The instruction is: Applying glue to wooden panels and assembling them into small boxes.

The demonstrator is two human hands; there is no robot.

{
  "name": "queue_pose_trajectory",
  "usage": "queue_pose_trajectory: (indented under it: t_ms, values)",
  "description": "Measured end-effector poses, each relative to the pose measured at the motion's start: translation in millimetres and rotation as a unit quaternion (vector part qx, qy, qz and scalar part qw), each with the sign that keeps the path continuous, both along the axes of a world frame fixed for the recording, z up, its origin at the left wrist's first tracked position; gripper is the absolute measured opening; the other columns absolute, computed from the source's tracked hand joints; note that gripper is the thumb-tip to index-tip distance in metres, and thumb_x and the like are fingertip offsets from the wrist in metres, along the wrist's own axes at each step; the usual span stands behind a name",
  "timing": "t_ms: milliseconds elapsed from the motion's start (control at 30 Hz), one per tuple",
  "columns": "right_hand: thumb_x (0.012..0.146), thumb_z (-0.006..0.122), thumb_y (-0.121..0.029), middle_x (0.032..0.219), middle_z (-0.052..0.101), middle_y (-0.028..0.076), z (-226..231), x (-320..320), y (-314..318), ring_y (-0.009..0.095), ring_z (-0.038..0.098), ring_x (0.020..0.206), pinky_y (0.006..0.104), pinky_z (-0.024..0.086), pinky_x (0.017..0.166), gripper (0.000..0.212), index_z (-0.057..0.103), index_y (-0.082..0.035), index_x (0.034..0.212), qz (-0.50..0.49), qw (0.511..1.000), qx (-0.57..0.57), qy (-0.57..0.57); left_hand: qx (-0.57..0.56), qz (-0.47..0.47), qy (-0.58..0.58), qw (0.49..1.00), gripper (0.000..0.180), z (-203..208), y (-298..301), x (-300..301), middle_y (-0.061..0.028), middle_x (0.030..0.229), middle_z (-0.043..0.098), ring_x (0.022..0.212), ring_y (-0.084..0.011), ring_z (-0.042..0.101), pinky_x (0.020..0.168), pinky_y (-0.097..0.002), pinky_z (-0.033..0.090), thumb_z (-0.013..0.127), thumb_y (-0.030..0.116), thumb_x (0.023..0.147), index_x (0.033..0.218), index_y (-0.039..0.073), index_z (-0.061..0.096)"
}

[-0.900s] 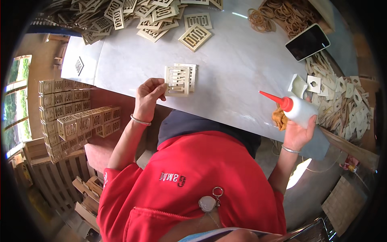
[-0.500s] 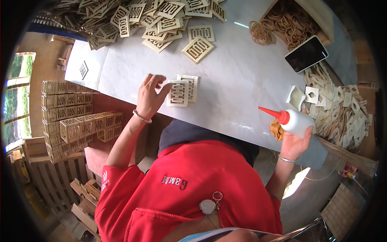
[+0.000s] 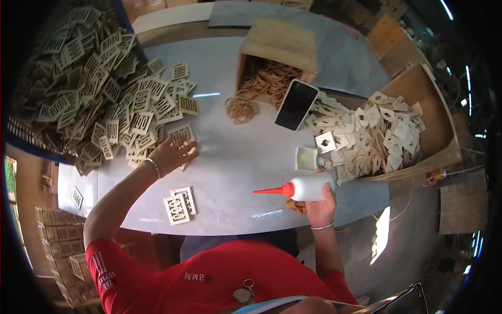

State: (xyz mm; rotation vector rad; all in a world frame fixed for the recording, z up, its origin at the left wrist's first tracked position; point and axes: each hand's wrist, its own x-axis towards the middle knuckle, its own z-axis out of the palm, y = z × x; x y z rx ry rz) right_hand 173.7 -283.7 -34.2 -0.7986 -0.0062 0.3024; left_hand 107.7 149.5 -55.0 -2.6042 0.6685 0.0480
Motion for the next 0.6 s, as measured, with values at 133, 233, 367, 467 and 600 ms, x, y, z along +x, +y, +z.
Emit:
queue_pose_trajectory:
  t_ms: [133,233,367,467,600]
  values:
    - [0.089,0.056,-0.019,0.123,0.051,0.01,-1,4,-8,0.023,0.05,0.115,0.0404,0.041,0.1,0.046,0.043,0.002,0.128,0.012,1.0,0.002,0.011,0.01,-0.074,-0.036,0.997,0.032,10,5,13,-0.0014,0.132,0.047,0.122,-0.0224,0.045,0.098,-0.0427,0.039,0.056,0.02,0.083,0.115,0.022,0.057]
    - [0.089,0.055,-0.021,0.122,0.051,0.01,4,6,-11,0.024,0.051,0.115,0.0407,0.042,0.099,0.047,0.042,0.002,0.129,-0.002,1.0,-0.003,0.015,0.036,-0.07,-0.021,0.997,0.02,30,0,24,-0.002,0.113,0.056,0.113,-0.0201,0.05,0.093,-0.0377,0.041,0.057,0.018,0.079,0.099,0.016,0.061]
    - [0.091,0.056,-0.026,0.123,0.051,0.011,2,7,-15,0.026,0.053,0.114,0.0411,0.046,0.095,0.053,0.038,0.001,0.132,0.019,0.999,0.03,0.001,-0.142,-0.071,-0.106,0.982,0.007,55,8,12,-0.003,0.087,0.059,0.09,-0.0201,0.057,0.083,-0.0337,0.046,0.059,0.012,0.074,0.08,0.01,0.06]
    - [0.09,0.059,-0.028,0.123,0.05,0.012,7,0,-14,0.026,0.054,0.114,0.0416,0.047,0.094,0.057,0.035,-0.001,0.135,0.031,0.998,0.041,-0.02,-0.25,0.056,-0.147,0.955,0.009,81,-8,-21,-0.0079,0.08,0.059,0.079,-0.0242,0.061,0.065,-0.0331,0.051,0.064,0.005,0.074,0.082,0.004,0.061]
    - [0.087,0.065,-0.021,0.123,0.05,0.011,9,6,-3,0.024,0.053,0.114,0.0407,0.046,0.094,0.06,0.035,0.0,0.135,0.05,0.998,0.025,-0.007,-0.608,0.315,-0.105,0.721,0.011,54,-50,-52,-0.0047,0.07,0.06,0.061,-0.0133,0.057,0.056,-0.0276,0.046,0.065,0.007,0.079,0.087,-0.001,0.062]
